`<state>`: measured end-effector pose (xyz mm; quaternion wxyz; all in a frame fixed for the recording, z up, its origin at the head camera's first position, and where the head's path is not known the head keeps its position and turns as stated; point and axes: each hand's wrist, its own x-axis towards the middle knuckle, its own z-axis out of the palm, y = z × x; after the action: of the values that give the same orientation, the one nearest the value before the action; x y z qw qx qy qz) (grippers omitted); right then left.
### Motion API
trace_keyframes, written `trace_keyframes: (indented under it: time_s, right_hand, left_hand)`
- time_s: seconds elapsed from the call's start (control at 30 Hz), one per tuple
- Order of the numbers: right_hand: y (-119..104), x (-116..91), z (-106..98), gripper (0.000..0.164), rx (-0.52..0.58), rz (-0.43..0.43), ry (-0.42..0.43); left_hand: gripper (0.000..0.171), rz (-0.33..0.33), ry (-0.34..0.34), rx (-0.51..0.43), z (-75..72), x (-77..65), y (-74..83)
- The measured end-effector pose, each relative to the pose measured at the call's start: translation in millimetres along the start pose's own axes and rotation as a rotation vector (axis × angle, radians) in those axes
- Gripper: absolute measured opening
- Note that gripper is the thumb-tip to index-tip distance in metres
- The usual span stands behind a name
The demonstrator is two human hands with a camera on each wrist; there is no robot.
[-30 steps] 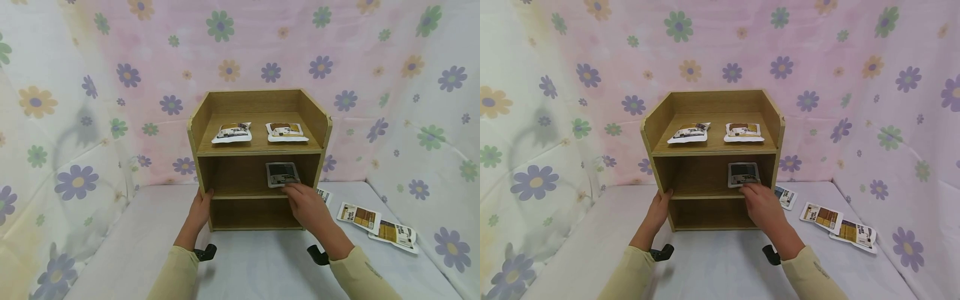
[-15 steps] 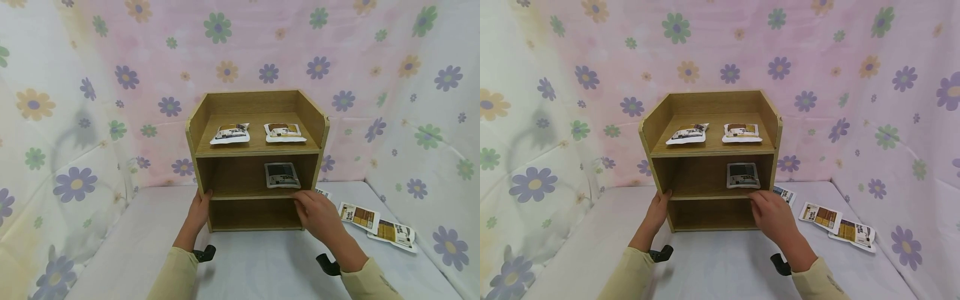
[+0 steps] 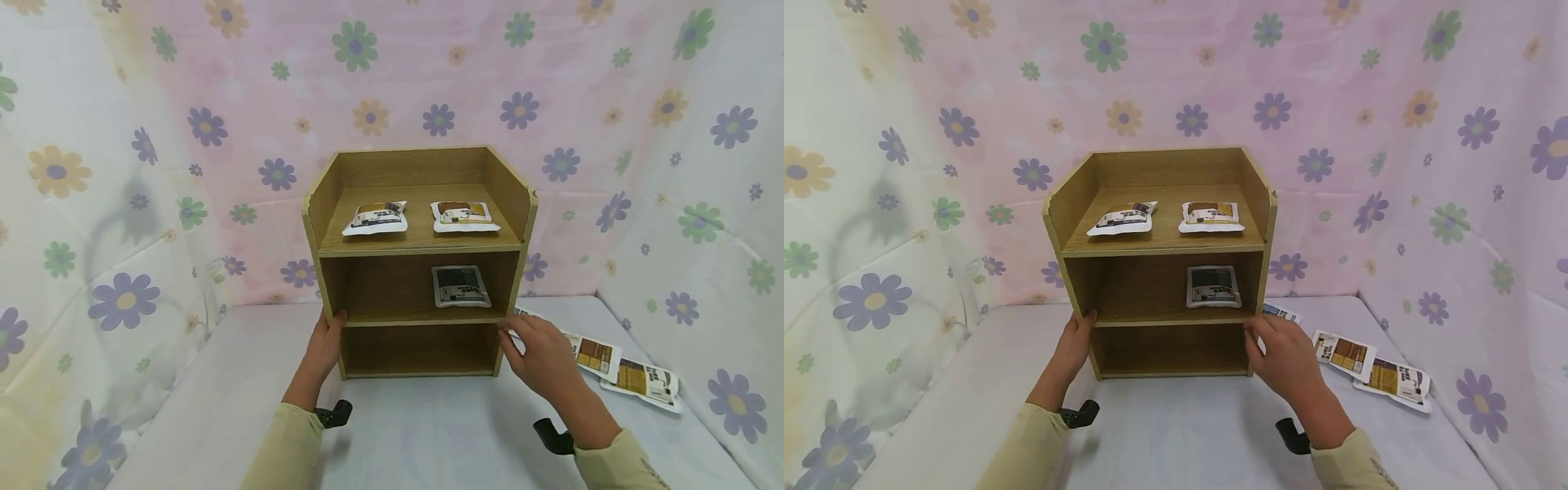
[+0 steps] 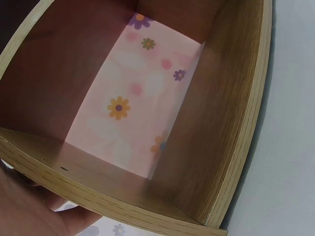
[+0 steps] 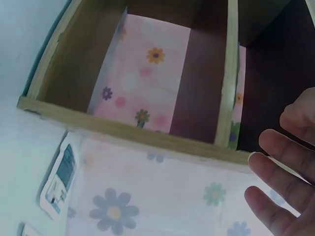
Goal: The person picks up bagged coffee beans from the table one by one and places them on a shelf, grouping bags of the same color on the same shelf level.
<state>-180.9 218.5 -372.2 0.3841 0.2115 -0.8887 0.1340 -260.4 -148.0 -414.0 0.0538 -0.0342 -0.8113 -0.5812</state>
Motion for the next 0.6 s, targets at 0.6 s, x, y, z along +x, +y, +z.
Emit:
trace_keyframes:
  time_s: [0.6]
  right_hand:
    - [26,-13,9,0.011,-0.014,0.109,-0.047]
  left_hand:
    - [0.063,-0.004,0.004,-0.002,0.8,1.0,-1.0]
